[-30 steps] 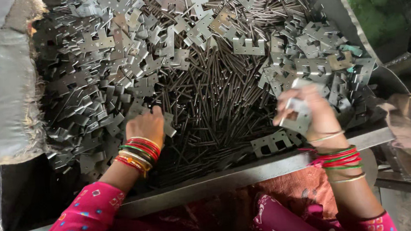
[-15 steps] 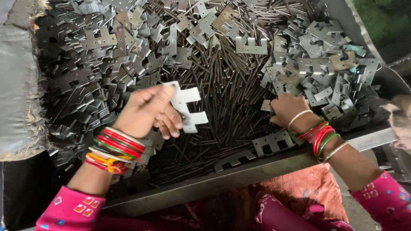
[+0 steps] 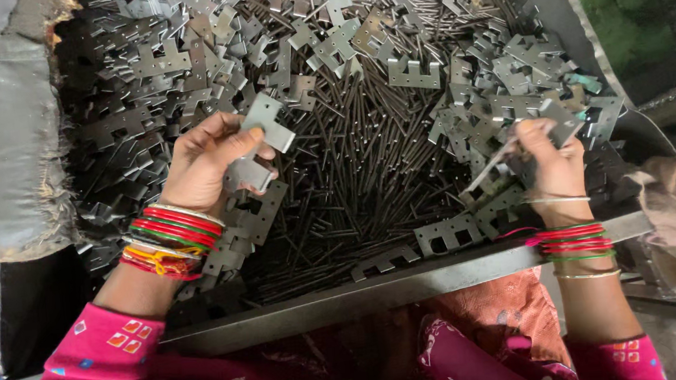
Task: The person sorts small metal hinge plates and pins from a large tray by hand, picking up individual components and organizing them within the workspace.
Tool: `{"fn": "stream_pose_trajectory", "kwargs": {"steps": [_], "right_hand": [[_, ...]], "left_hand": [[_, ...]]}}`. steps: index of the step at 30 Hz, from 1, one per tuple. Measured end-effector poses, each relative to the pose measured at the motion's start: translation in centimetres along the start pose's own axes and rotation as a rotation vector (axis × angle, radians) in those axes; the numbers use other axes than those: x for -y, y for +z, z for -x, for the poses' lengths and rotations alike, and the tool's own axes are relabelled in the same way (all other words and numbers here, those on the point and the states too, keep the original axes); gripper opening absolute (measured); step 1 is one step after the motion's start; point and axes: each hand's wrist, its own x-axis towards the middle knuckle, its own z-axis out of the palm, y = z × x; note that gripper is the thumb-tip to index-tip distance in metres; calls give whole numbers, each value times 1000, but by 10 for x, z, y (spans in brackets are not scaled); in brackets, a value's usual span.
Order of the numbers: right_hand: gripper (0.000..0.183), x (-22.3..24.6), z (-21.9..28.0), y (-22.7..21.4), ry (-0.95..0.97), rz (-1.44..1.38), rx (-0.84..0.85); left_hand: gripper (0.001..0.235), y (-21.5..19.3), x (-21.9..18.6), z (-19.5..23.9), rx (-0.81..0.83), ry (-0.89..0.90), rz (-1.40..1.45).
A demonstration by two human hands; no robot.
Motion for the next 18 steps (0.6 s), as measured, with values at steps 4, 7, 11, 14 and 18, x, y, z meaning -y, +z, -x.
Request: {"fn": "stream_pose_trajectory", "kwargs": {"steps": [4, 7, 11, 14, 18], "right_hand": [[30, 7, 16, 31, 369, -404, 61], [36, 13, 34, 83, 580, -314, 234], [42, 4, 75, 160, 683, -541, 387], [47, 2, 89, 174, 710, -536, 424], [58, 6, 70, 153, 579, -194, 783]], "left_hand": [[33, 19, 7, 5, -15, -88, 11], [40, 48, 42, 12, 61, -89, -119], [63, 93, 93, 46, 58, 267, -724], [54, 97, 95, 55, -5, 310, -857], [21, 48, 46, 35, -78, 538, -997]]}}
